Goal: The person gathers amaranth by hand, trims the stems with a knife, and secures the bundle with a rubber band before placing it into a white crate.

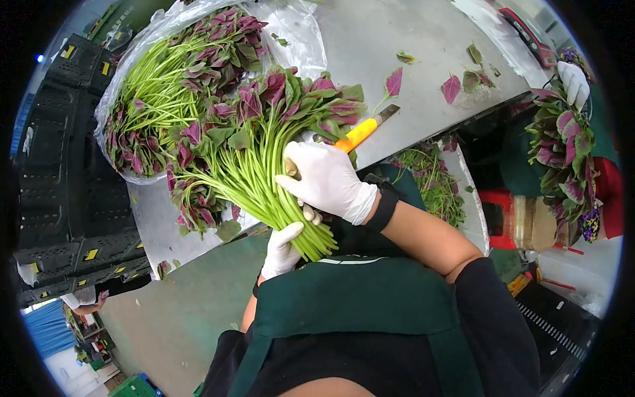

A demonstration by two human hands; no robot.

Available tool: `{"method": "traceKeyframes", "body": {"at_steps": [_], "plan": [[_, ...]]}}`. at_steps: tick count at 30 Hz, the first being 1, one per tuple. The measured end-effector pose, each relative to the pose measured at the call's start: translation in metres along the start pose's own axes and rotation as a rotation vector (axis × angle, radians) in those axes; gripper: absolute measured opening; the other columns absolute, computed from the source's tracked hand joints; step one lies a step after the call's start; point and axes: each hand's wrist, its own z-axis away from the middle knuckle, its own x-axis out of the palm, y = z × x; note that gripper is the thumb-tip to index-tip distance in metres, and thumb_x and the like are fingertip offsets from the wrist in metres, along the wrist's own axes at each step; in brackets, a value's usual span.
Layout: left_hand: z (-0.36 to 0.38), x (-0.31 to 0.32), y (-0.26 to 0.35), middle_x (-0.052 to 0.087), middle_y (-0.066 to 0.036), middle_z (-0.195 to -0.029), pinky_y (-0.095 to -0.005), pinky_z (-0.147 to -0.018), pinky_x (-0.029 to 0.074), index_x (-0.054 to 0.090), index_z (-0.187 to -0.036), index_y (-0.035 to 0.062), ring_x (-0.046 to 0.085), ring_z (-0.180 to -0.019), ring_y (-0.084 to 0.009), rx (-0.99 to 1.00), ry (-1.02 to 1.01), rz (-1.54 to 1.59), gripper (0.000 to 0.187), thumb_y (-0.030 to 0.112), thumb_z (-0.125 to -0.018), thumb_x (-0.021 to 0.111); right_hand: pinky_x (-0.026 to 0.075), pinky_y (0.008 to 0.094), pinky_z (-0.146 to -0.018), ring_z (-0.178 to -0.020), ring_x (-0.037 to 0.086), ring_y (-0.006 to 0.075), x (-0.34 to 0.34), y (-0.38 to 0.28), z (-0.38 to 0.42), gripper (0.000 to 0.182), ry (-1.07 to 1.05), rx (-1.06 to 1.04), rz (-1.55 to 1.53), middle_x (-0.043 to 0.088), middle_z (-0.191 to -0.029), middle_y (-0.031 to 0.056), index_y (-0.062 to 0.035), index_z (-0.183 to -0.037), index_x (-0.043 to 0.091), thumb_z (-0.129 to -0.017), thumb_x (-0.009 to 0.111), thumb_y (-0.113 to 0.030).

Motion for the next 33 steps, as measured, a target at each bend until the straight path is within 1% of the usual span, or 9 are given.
{"method": "traceKeyframes", "body": {"at_steps": [2, 6, 7, 19, 22, 24, 27, 30, 33], "plan": [[0.001, 0.001, -0.001, 0.061, -0.009, -0.105, -0.0397, -0.094, 0.045, 0.048, -0.125, 0.0051, 0.057, -0.103, -0.0246, -0.007, 0.028, -0.025, 0.043, 0.007, -0.085, 0.065, 0.048, 0.0356, -0.057, -0.058, 0.060, 0.0244, 0.005, 0.005, -0.001, 0.028, 0.076, -0.098, 0.094, 0.056, -0.064, 0.0088, -0.0051, -0.082, 0.057, -0.080, 0.074, -0.027], [0.002, 0.003, -0.002, 0.061, -0.010, -0.105, -0.0389, -0.093, 0.047, 0.048, -0.124, 0.0038, 0.059, -0.103, -0.0243, -0.015, 0.065, -0.055, 0.042, 0.006, -0.085, 0.064, 0.049, 0.0369, -0.059, -0.064, 0.064, 0.0269, 0.008, -0.005, -0.011, 0.029, 0.049, -0.006, -0.054, 0.061, -0.068, 0.0100, -0.0080, -0.097, 0.064, -0.082, 0.072, -0.031], [0.002, 0.004, -0.002, 0.061, -0.010, -0.105, -0.0388, -0.092, 0.047, 0.049, -0.123, 0.0037, 0.059, -0.102, -0.0242, -0.018, 0.079, -0.071, 0.041, 0.006, -0.085, 0.064, 0.050, 0.0373, -0.061, -0.065, 0.065, 0.0255, 0.011, -0.004, -0.015, 0.031, -0.039, 0.048, -0.050, 0.063, -0.069, 0.0096, -0.0100, -0.103, 0.065, -0.083, 0.070, -0.033], [0.002, -0.010, -0.013, 0.063, -0.010, -0.110, -0.0372, -0.094, 0.049, 0.052, -0.125, 0.0008, 0.062, -0.104, -0.0219, -0.048, 0.174, -0.148, 0.043, 0.004, -0.084, 0.064, 0.051, 0.0395, -0.061, -0.062, 0.064, 0.0277, 0.027, 0.010, -0.006, 0.018, -0.277, -0.025, -0.087, 0.063, -0.066, 0.0083, -0.0098, -0.091, 0.065, -0.083, 0.065, -0.026], [0.000, -0.002, -0.011, 0.063, -0.010, -0.112, -0.0369, -0.095, 0.049, 0.052, -0.126, -0.0003, 0.062, -0.104, -0.0215, -0.036, 0.213, -0.131, 0.044, 0.003, -0.084, 0.063, 0.050, 0.0408, -0.060, -0.061, 0.063, 0.0289, 0.019, 0.011, 0.004, 0.016, -0.182, -0.106, -0.030, 0.063, -0.065, 0.0081, -0.0102, -0.089, 0.065, -0.083, 0.064, -0.025], [0.002, 0.000, -0.012, 0.063, -0.009, -0.113, -0.0367, -0.096, 0.048, 0.052, -0.127, -0.0003, 0.062, -0.105, -0.0214, -0.017, 0.265, -0.114, 0.045, 0.003, -0.084, 0.063, 0.050, 0.0390, -0.059, -0.061, 0.063, 0.0290, 0.003, 0.010, 0.010, 0.015, -0.343, -0.162, -0.063, 0.061, -0.063, 0.0079, -0.0095, -0.088, 0.063, -0.083, 0.064, -0.024], [0.004, -0.019, -0.015, 0.063, -0.009, -0.113, -0.0357, -0.096, 0.048, 0.050, -0.129, 0.0021, 0.062, -0.105, -0.0201, 0.011, 0.136, -0.092, 0.046, 0.003, -0.084, 0.062, 0.048, 0.0345, -0.056, -0.058, 0.062, 0.0263, -0.003, 0.012, 0.031, 0.013, -0.509, -0.257, -0.177, 0.061, -0.064, 0.0085, -0.0071, -0.086, 0.062, -0.085, 0.065, -0.020], [0.003, -0.010, -0.008, 0.063, -0.009, -0.111, -0.0360, -0.096, 0.047, 0.049, -0.129, 0.0039, 0.061, -0.104, -0.0203, -0.086, 0.250, -0.170, 0.046, 0.005, -0.085, 0.063, 0.047, 0.0341, -0.055, -0.056, 0.060, 0.0214, -0.025, 0.032, 0.043, 0.018, -0.656, -0.143, -0.429, 0.061, -0.065, 0.0068, -0.0061, -0.086, 0.064, -0.085, 0.065, -0.024], [0.001, 0.001, -0.006, 0.061, -0.010, -0.106, -0.0382, -0.094, 0.046, 0.049, -0.124, 0.0050, 0.058, -0.102, -0.0233, -0.049, 0.150, -0.095, 0.044, 0.005, -0.083, 0.065, 0.044, 0.0303, -0.053, -0.056, 0.056, 0.0135, -0.074, 0.049, 0.060, 0.018, -0.621, 0.232, -0.687, 0.059, -0.064, 0.0018, -0.0036, -0.085, 0.064, -0.090, 0.063, -0.021]]}}
